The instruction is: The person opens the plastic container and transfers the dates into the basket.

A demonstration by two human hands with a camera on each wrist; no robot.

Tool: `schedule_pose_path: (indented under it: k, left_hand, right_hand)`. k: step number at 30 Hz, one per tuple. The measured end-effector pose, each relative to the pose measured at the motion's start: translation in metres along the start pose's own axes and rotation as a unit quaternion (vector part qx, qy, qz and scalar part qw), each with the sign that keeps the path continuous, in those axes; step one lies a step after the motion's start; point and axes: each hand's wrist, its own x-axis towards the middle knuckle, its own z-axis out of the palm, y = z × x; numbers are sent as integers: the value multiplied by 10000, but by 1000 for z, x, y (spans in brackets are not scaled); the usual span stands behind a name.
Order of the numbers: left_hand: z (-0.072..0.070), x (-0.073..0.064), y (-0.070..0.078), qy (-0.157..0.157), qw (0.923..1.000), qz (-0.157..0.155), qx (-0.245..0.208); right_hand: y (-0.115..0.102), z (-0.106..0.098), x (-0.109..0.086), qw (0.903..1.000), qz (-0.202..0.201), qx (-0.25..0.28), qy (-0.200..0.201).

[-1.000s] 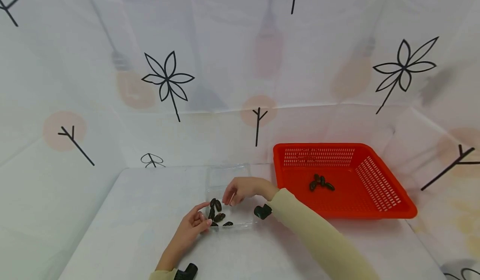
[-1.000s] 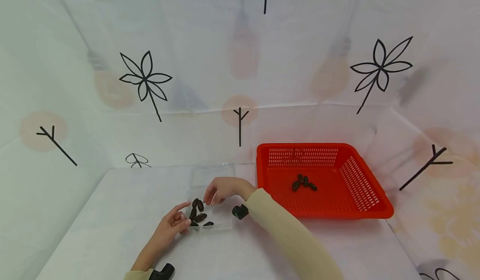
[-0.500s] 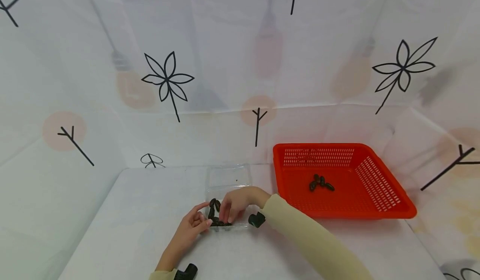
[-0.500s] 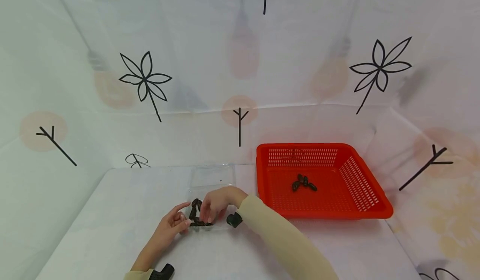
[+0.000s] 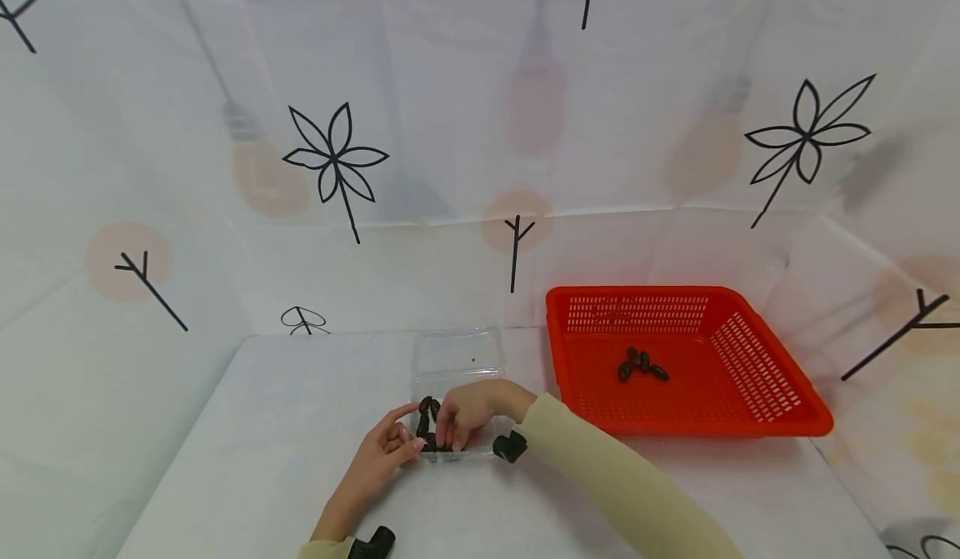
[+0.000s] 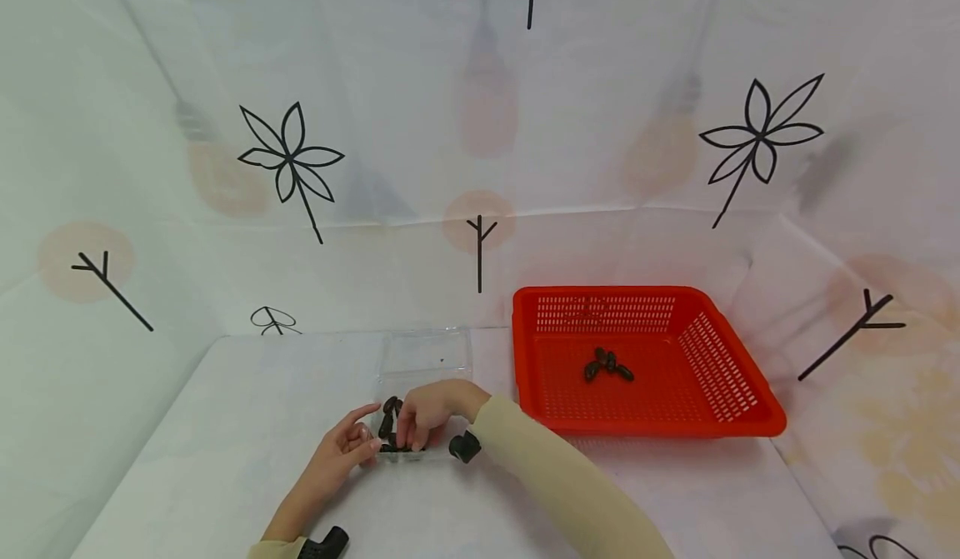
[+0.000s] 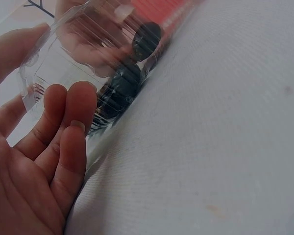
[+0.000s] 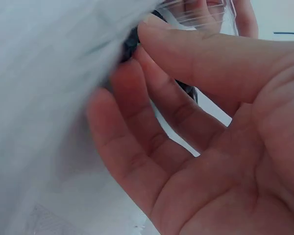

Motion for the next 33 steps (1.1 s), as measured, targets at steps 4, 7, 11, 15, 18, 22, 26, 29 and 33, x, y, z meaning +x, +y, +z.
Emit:
schedule_pose_path:
  k: [4, 7, 11, 15, 18, 22, 26, 29, 33]
  left_hand:
    - [0, 0, 1, 27, 10000, -12, 5]
    - [0, 0, 2, 48, 10000, -22, 31]
    - [0, 0, 3, 52, 10000, -26, 53]
    - [0, 0, 4, 23, 10000, 4, 25]
    - [0, 0, 4, 18, 10000, 13, 11]
    - [1, 0, 4, 38, 10000, -13, 2]
    - [1, 0, 5, 61, 10000, -48, 14]
    - [1, 0, 5, 78, 9999, -76, 23]
    - [1, -1, 5, 97, 9999, -84, 34]
  right_hand:
    - [1, 0, -1, 10000, -39, -59, 64]
    - [1, 0, -2, 9999, -96, -42, 85]
    - [1, -1, -3, 9998, -183, 20, 70]
    - [-2, -3, -4, 9997, -220, 40, 35]
    - [-4, -4, -7, 9998, -186, -11, 11]
    - [-6, -7, -11, 9999, -108, -30, -33]
    - [-6, -9, -13, 9998, -163, 61, -122]
    - [-6, -10, -14, 9995, -270, 60, -163]
    - [-5, -13, -15, 9991, -405, -62, -120]
